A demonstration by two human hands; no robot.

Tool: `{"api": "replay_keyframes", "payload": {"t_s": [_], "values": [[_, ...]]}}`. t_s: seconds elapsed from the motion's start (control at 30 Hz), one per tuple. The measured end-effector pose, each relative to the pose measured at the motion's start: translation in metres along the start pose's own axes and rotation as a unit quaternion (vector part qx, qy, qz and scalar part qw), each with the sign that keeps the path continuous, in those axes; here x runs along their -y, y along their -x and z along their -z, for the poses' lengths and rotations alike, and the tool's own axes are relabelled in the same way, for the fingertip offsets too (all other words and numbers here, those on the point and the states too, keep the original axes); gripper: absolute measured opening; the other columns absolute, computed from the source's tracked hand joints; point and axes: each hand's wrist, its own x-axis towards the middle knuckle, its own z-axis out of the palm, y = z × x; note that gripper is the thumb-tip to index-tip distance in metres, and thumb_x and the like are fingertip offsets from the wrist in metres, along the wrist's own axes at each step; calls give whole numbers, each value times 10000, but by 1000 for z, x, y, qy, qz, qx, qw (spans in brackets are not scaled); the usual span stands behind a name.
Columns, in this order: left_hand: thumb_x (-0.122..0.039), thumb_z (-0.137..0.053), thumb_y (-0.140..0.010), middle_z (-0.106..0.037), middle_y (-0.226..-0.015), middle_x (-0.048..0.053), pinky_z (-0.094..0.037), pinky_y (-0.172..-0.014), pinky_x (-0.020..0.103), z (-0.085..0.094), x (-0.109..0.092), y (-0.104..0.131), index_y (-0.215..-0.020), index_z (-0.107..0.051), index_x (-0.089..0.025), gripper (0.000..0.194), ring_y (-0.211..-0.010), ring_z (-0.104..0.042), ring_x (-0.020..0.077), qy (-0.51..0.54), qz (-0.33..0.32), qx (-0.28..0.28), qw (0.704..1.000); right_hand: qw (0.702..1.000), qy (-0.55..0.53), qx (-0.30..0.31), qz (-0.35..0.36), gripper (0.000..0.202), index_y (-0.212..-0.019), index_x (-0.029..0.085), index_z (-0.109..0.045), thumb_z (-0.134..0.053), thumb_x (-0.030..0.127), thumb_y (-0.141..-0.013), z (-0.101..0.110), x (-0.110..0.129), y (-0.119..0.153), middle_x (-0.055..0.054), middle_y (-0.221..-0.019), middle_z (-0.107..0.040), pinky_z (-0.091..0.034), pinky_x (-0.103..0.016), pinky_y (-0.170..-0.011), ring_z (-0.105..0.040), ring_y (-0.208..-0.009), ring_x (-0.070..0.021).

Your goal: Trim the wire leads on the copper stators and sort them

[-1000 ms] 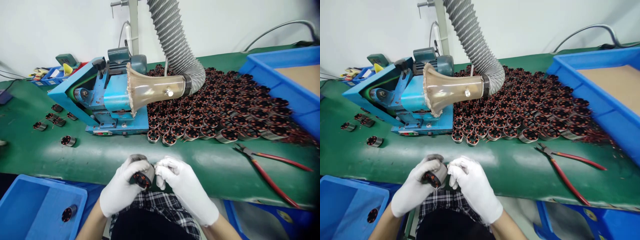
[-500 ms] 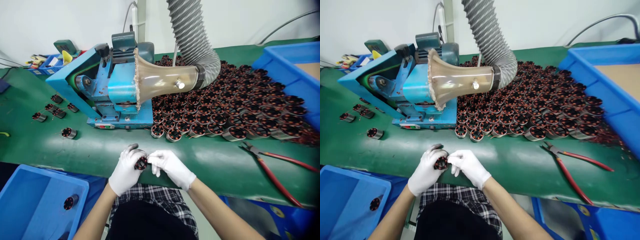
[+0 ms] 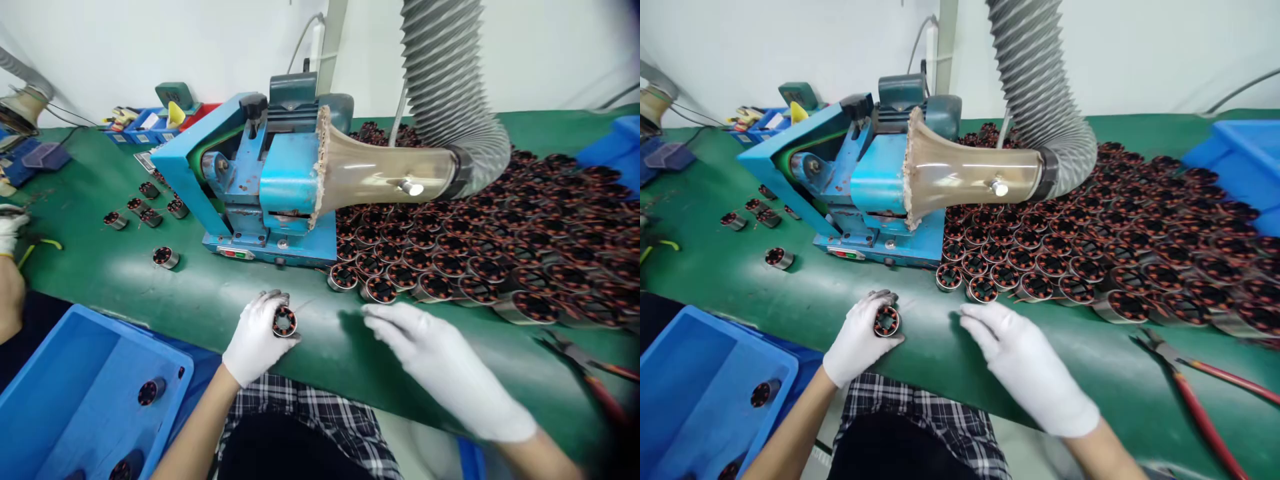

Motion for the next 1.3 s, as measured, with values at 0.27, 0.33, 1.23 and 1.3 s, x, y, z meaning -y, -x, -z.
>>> {"api": "replay_keyframes", "payload": {"t_s": [0.27, 0.33, 1.23, 1.3], "values": [[-317, -627, -714, -278, -1403, 220, -314, -999, 550, -14, -22, 45, -1401, -55, -114, 916, -1290, -268, 362, -41, 25, 50, 998, 998, -41, -19, -46, 478, -1118, 142, -542, -599, 451, -758, -66, 63, -4, -131, -1064, -607, -456, -434, -851, -572, -979, -279], [-337, -617, -720, -287, -1399, 220, -299, -1004, 561, -9, -17, 46, -1396, -95, -113, 882, -1293, -262, 361, -67, 26, 57, 996, 998, -29, -23, -41, 459, -1096, 137, -547, -598, 449, -764, -71, 61, -4, -127, -1031, -607, -459, -427, -834, -576, -951, -274], [-403, -777, -539, -607, -1051, 77, -426, -859, 404, -12, -11, 10, -1222, -409, -201, 802, -958, -559, 267, 26, 5, 14, 1000, 772, -603, 82, -186, 295, -972, 158, -542, -595, 364, -766, -12, 40, -27, -60, -799, -638, -443, -264, -549, -536, -534, -105], [-391, -795, -506, -593, -1078, 85, -414, -883, 415, -10, -11, 9, -1210, -420, -197, 821, -991, -545, 273, 36, 20, 8, 999, 830, -528, 60, -168, 323, -996, 171, -551, -599, 386, -759, -11, 35, -21, -81, -871, -634, -481, -304, -627, -588, -644, -150]]}}
